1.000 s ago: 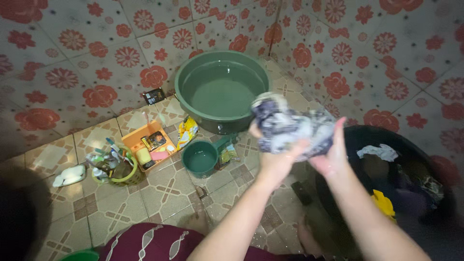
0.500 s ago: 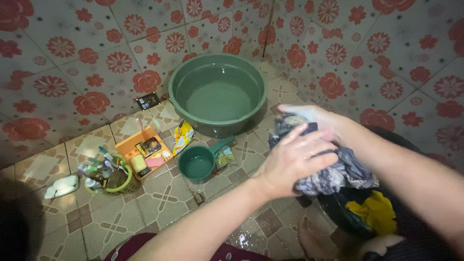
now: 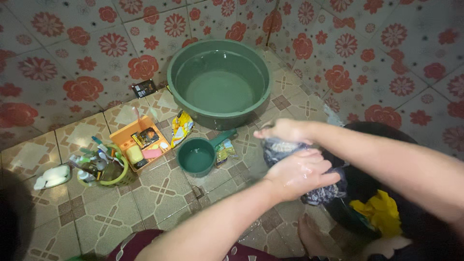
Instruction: The person washes laundry by hand on the floor, using soap and water to scrub a pair of leggings, shirts, and socks before rinsing them with water from a basin using a ladle.
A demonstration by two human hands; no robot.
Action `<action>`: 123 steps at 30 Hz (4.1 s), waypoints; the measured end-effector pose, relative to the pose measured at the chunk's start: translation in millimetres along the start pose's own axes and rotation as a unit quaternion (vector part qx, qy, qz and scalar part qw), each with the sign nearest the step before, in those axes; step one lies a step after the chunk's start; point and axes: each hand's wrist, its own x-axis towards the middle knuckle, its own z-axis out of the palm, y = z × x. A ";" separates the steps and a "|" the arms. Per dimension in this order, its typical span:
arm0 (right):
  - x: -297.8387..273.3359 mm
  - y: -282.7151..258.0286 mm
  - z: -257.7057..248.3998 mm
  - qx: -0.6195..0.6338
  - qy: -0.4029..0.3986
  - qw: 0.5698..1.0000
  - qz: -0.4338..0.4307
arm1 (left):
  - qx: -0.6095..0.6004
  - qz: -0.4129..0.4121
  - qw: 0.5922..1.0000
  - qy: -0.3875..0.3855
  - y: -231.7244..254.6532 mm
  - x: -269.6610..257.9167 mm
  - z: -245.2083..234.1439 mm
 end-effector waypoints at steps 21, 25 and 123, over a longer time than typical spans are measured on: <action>54.4 45.5 166.7 -0.060 0.058 0.996 -0.024 | 0.146 -0.055 0.948 -0.276 20.3 -53.3 168.2; 67.7 55.8 190.0 -0.046 0.094 0.994 -0.007 | 0.109 -0.063 0.945 -0.302 30.8 -50.0 147.1; -138.9 47.7 -49.9 0.472 0.463 0.733 -0.158 | -0.218 -0.515 0.828 -0.033 -103.6 -100.3 -42.8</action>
